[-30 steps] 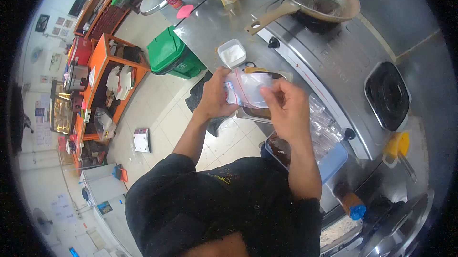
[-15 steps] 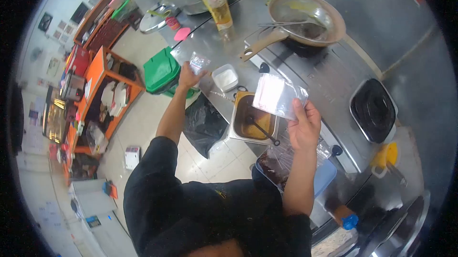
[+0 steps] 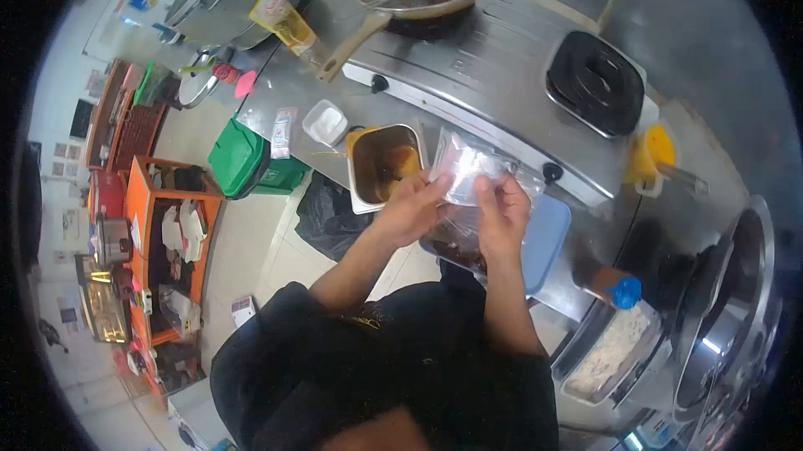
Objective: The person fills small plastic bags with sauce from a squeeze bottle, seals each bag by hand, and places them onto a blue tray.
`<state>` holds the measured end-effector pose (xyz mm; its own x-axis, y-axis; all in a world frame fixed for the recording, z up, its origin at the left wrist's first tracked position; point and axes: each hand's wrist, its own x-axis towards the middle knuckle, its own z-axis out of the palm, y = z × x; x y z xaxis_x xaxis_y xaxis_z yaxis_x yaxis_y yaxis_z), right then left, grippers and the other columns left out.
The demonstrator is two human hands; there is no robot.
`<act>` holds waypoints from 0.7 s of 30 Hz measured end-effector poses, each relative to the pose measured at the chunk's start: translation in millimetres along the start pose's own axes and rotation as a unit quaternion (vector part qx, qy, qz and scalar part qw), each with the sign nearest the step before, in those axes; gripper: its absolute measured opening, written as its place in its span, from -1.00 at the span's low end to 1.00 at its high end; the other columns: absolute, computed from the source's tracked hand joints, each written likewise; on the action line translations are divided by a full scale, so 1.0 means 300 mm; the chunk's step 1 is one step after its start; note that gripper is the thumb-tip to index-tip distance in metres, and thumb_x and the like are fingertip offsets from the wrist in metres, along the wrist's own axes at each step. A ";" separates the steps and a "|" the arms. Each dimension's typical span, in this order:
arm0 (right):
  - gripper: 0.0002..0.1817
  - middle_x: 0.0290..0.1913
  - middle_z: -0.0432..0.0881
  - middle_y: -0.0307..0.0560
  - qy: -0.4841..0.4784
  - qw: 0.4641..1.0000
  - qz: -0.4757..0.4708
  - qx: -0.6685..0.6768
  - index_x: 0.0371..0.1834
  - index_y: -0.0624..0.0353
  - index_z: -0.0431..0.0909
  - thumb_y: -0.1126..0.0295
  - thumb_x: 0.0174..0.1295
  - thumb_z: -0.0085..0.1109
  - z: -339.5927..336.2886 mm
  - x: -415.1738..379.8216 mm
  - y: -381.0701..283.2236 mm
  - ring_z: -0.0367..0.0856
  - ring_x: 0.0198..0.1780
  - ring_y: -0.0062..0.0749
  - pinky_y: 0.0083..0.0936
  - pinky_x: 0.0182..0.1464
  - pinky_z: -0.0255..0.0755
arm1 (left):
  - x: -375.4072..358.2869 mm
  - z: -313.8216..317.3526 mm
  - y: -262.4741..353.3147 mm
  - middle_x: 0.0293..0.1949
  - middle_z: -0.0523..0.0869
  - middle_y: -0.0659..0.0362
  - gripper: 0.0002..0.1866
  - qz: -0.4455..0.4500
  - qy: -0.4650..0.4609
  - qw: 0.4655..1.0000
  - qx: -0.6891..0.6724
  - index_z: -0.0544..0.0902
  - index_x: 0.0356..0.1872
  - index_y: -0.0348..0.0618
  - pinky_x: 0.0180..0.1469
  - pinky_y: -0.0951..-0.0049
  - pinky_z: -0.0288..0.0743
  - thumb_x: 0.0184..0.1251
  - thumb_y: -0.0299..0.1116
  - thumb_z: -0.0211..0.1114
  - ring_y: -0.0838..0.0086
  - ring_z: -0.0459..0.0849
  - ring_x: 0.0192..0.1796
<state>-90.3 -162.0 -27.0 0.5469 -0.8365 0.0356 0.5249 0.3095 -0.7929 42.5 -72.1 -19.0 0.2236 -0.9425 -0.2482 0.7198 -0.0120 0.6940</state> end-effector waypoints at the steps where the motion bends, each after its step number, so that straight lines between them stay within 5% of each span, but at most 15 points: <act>1: -0.81 -0.06 0.71 -0.19 0.032 0.999 -0.009 -0.036 0.01 0.27 0.61 0.43 0.43 0.21 -0.032 -0.031 -0.006 0.59 0.01 -0.60 -0.56 0.15 0.41 | 0.005 0.030 -0.029 0.01 0.71 0.15 -0.62 -0.004 0.060 0.998 -0.017 0.53 0.20 -0.22 0.04 0.40 0.62 0.45 -0.33 0.34 0.50 0.69 0.02; 5: -0.73 0.01 0.67 -0.18 0.068 0.992 0.003 -0.109 0.09 0.29 0.57 0.37 0.43 0.22 -0.191 -0.166 -0.048 0.55 0.07 -0.57 -0.54 0.15 0.39 | -0.010 0.099 -0.107 -0.11 0.74 0.20 -0.75 0.048 0.043 0.995 0.072 0.60 0.07 -0.24 -0.12 0.49 0.65 0.50 -0.37 0.28 0.58 0.71 -0.14; 7: -0.61 0.11 0.60 -0.16 0.042 0.956 -0.003 -0.291 0.20 0.28 0.52 0.29 0.42 0.24 -0.249 -0.256 -0.153 0.50 0.16 -0.51 -0.49 0.16 0.38 | -0.031 0.114 -0.181 -0.15 0.74 0.20 -0.76 0.050 0.028 0.994 0.092 0.59 0.05 -0.26 -0.13 0.48 0.63 0.51 -0.35 0.26 0.57 0.70 -0.15; 9: -0.49 0.15 0.57 -0.08 0.062 0.947 -0.055 -0.310 0.28 0.25 0.46 0.25 0.35 0.30 -0.247 -0.276 -0.237 0.48 0.23 -0.39 -0.41 0.17 0.39 | -0.065 0.113 -0.203 -0.22 0.73 0.15 -0.77 0.154 -0.008 0.943 0.295 0.57 0.03 -0.29 -0.16 0.46 0.61 0.50 -0.38 0.25 0.52 0.71 -0.18; 11: -0.46 0.10 0.59 -0.01 -0.036 0.837 -0.124 -0.532 0.28 0.21 0.47 0.26 0.27 0.36 -0.201 -0.295 -0.374 0.53 0.19 -0.31 -0.37 0.17 0.41 | -0.122 0.146 -0.207 -0.28 0.70 0.07 -0.78 0.136 0.002 0.901 0.413 0.54 0.02 -0.31 -0.22 0.44 0.58 0.47 -0.42 0.24 0.48 0.70 -0.23; 13: -0.49 0.07 0.58 0.01 -0.096 0.825 -0.082 -0.551 0.20 0.21 0.49 0.34 0.20 0.40 -0.206 -0.316 -0.413 0.58 0.11 -0.30 -0.39 0.06 0.48 | -0.190 0.242 -0.172 -0.36 0.66 0.03 -0.79 0.117 -0.077 0.859 0.492 0.53 0.01 -0.31 -0.29 0.45 0.54 0.45 -0.46 0.24 0.49 0.67 -0.30; 15: -0.59 0.06 0.57 -0.07 -0.150 0.845 0.161 -0.488 0.10 0.22 0.51 0.50 0.16 0.35 -0.242 -0.343 -0.415 0.59 0.04 -0.43 -0.49 -0.04 0.50 | -0.216 0.259 -0.212 -0.26 0.68 0.09 -0.79 0.102 -0.111 0.835 0.529 0.52 0.02 -0.27 -0.27 0.48 0.52 0.46 -0.44 0.24 0.47 0.66 -0.28; 16: -0.69 -0.14 0.57 -0.21 -0.135 0.894 0.097 -0.416 -0.04 0.23 0.50 0.62 0.17 0.32 -0.250 -0.382 -0.392 0.51 -0.07 -0.61 -0.61 -0.08 0.41 | -0.218 0.244 -0.273 -0.17 0.67 0.11 -0.78 0.123 -0.103 0.891 0.424 0.50 0.04 -0.26 -0.25 0.48 0.52 0.46 -0.45 0.24 0.44 0.66 -0.26; 17: -0.69 -0.14 0.57 -0.21 -0.141 0.892 0.099 -0.418 -0.04 0.23 0.50 0.62 0.17 0.32 -0.262 -0.415 -0.365 0.51 -0.07 -0.61 -0.61 -0.08 0.41 | -0.231 0.227 -0.326 -0.07 0.67 0.14 -0.77 0.141 -0.093 0.935 0.312 0.48 0.05 -0.25 -0.23 0.48 0.52 0.46 -0.46 0.24 0.42 0.66 -0.23; 18: -0.70 -0.17 0.57 -0.17 -0.105 0.922 0.003 -0.373 -0.05 0.23 0.51 0.64 0.14 0.26 -0.276 -0.450 -0.338 0.54 -0.14 -0.56 -0.58 -0.12 0.45 | -0.261 0.241 -0.326 0.17 0.60 0.15 -0.57 0.079 -0.096 0.965 0.231 0.44 0.21 -0.20 0.01 0.43 0.55 0.44 -0.29 0.33 0.37 0.67 0.01; 19: -0.70 -0.19 0.58 -0.12 -0.068 0.939 -0.092 -0.324 -0.06 0.22 0.52 0.67 0.12 0.20 -0.287 -0.483 -0.312 0.56 -0.20 -0.52 -0.55 -0.15 0.48 | -0.284 0.251 -0.370 0.17 0.60 0.15 -0.57 0.082 -0.093 0.966 0.227 0.44 0.21 -0.20 0.01 0.43 0.55 0.44 -0.29 0.33 0.37 0.67 0.01; 21: -0.73 -0.24 0.53 -0.09 -0.029 0.947 -0.154 -0.282 -0.17 0.23 0.54 0.70 0.03 0.19 -0.290 -0.544 -0.270 0.57 -0.25 -0.40 -0.53 -0.13 0.50 | -0.332 0.278 -0.503 0.26 0.54 0.09 -0.34 0.057 -0.185 0.956 -0.219 0.37 0.36 -0.16 0.26 0.32 0.48 0.38 -0.07 0.40 0.35 0.58 0.25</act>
<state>-278.7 -89.9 -21.6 0.4681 -0.8159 0.3394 0.2438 -0.2499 -0.9371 -143.2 -4.2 -42.8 0.1273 -0.9840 0.1246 0.9289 0.1623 0.3329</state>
